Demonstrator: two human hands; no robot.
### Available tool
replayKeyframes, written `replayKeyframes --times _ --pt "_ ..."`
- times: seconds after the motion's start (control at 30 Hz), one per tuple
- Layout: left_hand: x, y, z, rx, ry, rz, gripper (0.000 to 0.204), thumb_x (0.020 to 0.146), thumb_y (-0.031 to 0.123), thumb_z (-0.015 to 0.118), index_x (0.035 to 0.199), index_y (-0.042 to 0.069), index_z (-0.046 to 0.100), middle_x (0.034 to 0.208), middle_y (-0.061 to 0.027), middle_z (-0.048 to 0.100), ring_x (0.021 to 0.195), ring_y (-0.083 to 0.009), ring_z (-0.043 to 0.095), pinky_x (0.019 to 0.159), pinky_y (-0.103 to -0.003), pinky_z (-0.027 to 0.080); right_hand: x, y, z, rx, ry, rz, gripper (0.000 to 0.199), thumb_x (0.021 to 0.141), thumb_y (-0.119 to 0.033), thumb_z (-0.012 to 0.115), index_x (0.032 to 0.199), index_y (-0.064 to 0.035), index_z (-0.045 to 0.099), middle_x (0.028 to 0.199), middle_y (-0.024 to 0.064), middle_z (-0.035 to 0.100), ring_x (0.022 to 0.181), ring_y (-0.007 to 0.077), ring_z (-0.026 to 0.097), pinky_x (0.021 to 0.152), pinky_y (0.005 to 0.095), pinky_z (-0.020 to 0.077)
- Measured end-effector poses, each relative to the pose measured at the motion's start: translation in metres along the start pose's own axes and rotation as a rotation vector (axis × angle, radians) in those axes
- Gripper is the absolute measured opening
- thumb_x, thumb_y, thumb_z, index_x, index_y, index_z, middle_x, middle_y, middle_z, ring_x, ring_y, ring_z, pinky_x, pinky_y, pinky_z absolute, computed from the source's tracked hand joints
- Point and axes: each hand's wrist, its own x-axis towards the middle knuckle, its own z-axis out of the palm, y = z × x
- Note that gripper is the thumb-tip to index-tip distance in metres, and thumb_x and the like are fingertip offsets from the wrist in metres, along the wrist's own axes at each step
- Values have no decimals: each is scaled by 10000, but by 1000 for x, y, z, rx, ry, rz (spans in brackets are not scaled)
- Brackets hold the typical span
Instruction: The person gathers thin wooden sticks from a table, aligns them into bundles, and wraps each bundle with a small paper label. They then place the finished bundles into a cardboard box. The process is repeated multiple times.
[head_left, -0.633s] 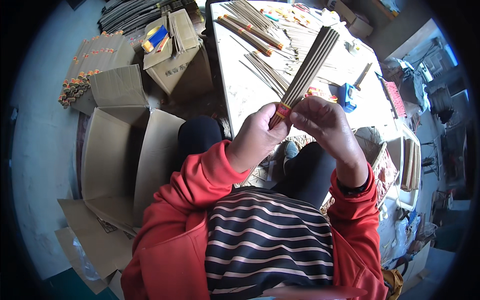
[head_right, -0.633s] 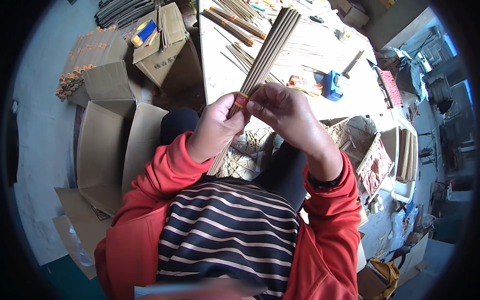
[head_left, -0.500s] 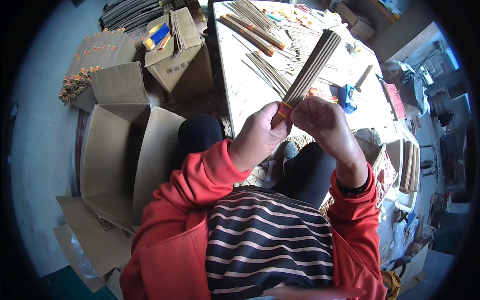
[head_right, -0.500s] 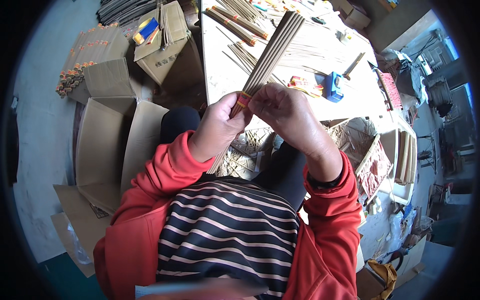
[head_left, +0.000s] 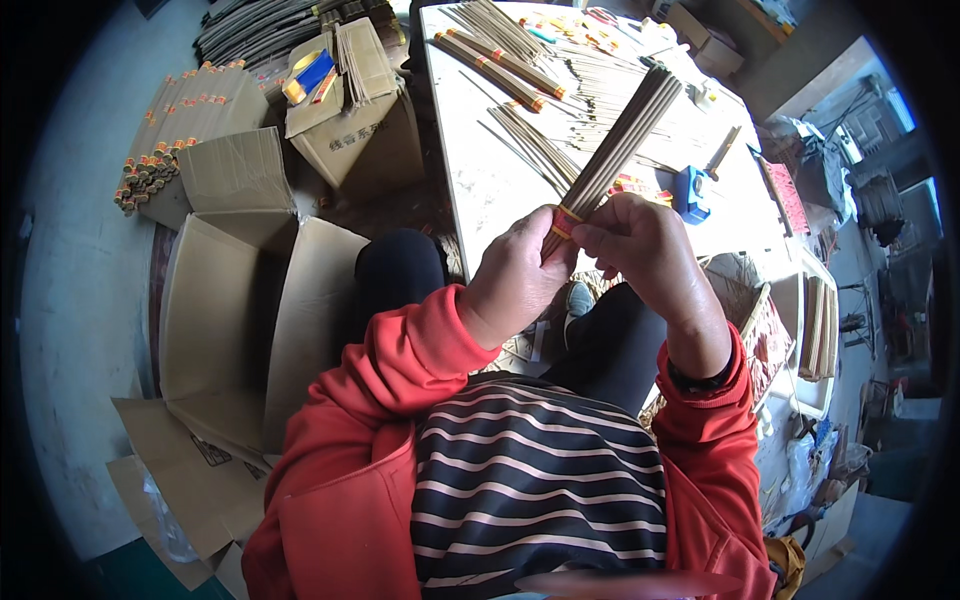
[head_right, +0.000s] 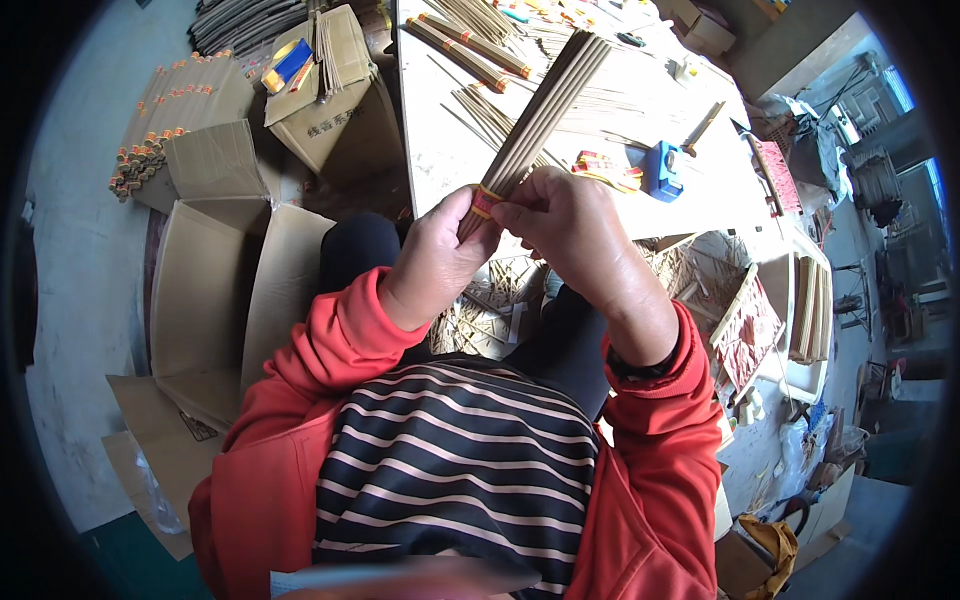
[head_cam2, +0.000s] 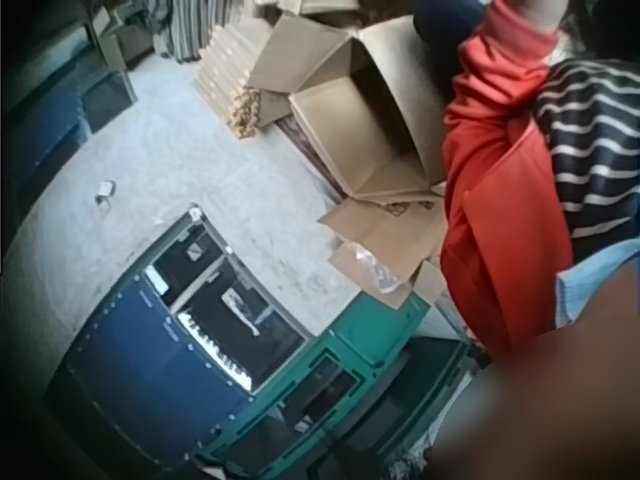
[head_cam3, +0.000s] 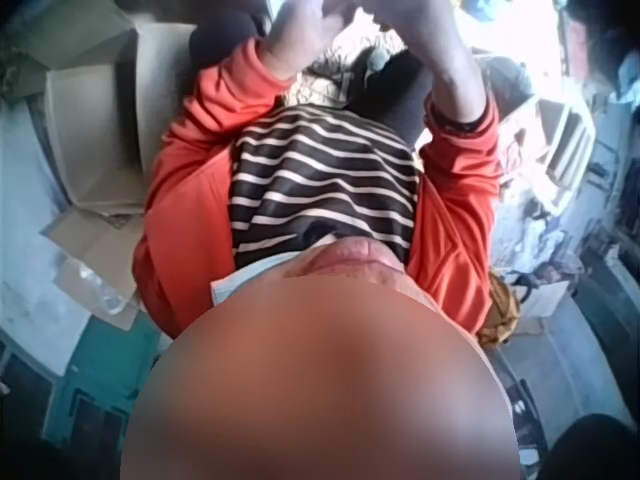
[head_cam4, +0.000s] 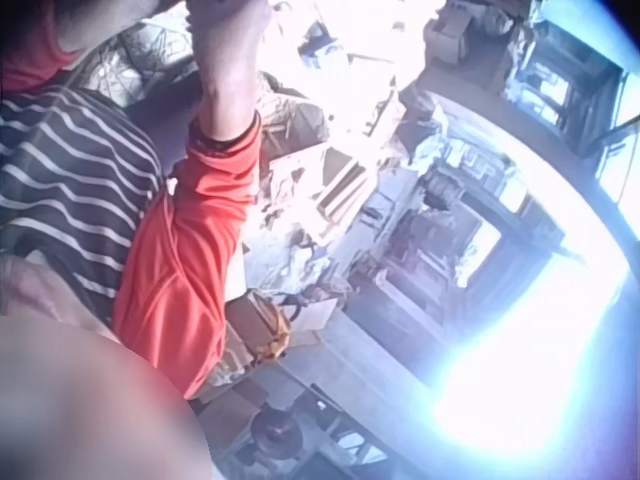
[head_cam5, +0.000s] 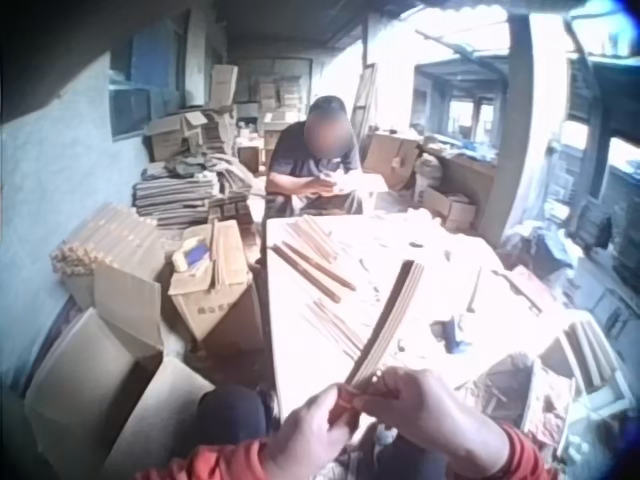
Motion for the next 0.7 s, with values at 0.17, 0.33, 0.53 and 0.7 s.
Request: replayKeyframes --times 0.17,0.33,0.53,0.7 --pt "2 12 -7 -220 -102 -126 99 868 53 519 954 3 527 668 28 470 559 -15 401 499 -167 361 6 9 2 222 59 -48 344 745 -142 720 896 34 466 659 57 569 548 82 528 478 200 430" --pt "1 22 -15 -491 -252 -254 147 888 119 507 980 4 510 676 23 486 531 -15 427 475 -157 368 7 17 0 383 -4 -177 385 736 -183 733 885 21 443 647 57 558 563 78 525 485 198 427" --pt "-2 22 -14 -623 -243 -225 312 937 315 435 933 13 513 673 -31 506 519 -51 453 447 -173 365 0 14 1 411 7 -232 367 735 -181 734 876 -4 446 640 38 546 581 69 525 490 185 420" --pt "-2 31 -14 -742 -217 -319 354 943 357 394 925 25 515 677 -56 527 497 -79 470 416 -191 371 2 20 2 525 -60 -299 314 756 -133 711 893 -24 450 678 27 561 601 66 545 499 175 418"
